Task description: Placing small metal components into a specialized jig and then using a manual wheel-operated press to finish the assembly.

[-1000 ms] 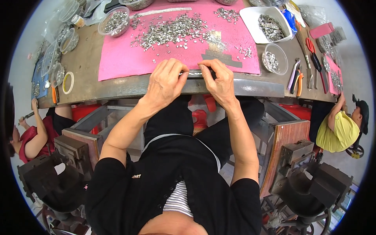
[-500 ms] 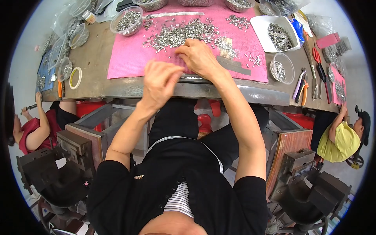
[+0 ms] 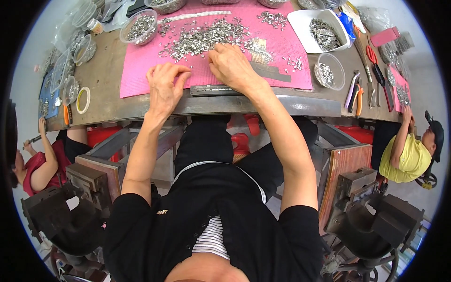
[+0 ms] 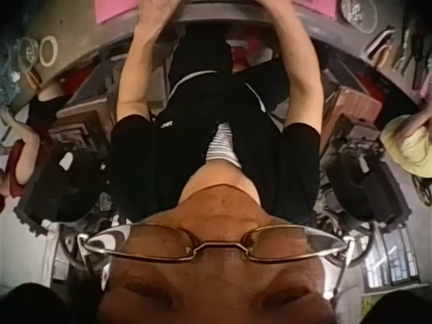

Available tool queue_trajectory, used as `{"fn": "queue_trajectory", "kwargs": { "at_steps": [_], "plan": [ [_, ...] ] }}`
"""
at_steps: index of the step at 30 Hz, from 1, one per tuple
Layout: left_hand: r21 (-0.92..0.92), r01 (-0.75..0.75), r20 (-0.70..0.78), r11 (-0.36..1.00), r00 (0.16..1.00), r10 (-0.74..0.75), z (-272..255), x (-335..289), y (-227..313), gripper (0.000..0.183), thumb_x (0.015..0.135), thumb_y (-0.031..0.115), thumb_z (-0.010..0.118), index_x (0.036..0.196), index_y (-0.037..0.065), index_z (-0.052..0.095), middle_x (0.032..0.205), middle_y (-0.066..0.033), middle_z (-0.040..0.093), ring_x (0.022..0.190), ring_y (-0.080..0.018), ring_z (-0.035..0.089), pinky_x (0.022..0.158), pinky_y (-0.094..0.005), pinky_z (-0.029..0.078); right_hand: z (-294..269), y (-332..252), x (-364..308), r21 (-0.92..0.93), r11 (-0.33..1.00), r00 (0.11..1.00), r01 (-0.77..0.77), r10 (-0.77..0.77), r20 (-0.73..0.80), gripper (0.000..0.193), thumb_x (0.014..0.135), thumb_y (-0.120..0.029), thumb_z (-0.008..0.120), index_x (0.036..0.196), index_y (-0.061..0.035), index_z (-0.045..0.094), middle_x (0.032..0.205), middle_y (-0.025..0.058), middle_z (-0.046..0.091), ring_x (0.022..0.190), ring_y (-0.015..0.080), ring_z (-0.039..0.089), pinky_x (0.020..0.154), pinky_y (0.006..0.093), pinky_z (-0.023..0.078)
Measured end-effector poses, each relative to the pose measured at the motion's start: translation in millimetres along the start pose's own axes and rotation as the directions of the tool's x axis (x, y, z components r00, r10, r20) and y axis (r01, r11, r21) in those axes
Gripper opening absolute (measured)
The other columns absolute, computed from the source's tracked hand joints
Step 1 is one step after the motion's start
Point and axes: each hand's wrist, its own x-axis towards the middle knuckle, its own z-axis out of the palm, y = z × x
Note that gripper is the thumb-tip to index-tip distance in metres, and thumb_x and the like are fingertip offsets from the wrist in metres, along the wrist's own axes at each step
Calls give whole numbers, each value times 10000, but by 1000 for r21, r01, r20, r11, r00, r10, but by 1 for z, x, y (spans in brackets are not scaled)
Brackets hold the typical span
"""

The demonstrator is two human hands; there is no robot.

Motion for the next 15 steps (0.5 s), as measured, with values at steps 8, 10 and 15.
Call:
{"fn": "queue_trajectory", "kwargs": {
  "at_steps": [8,10,15],
  "plan": [
    [-88,30,-77,996,996,-37,2,45,-59,51,890,74,692,939,60,696,903,-101,690,852,-306,613,773,-420,479,-58,-27,-56,405,748,849,-525,494,189,123,924,-79,667,972,34,655,950,110,720,818,159,667,771,305,529],
    [-68,14,-82,998,996,-20,6,55,-65,48,894,74,687,938,56,695,902,-106,685,854,-309,612,781,-418,481,-53,-33,-71,497,727,864,-474,494,101,105,925,-60,665,982,26,649,986,117,723,877,162,666,811,311,521],
    [24,-56,-100,998,993,58,21,65,-68,121,915,94,680,1023,79,734,926,-74,680,885,-270,608,822,-401,460,-39,-42,-80,447,831,911,-332,406,-78,100,858,25,680,937,2,622,936,112,687,883,287,664,789,372,517]
  ]
}}
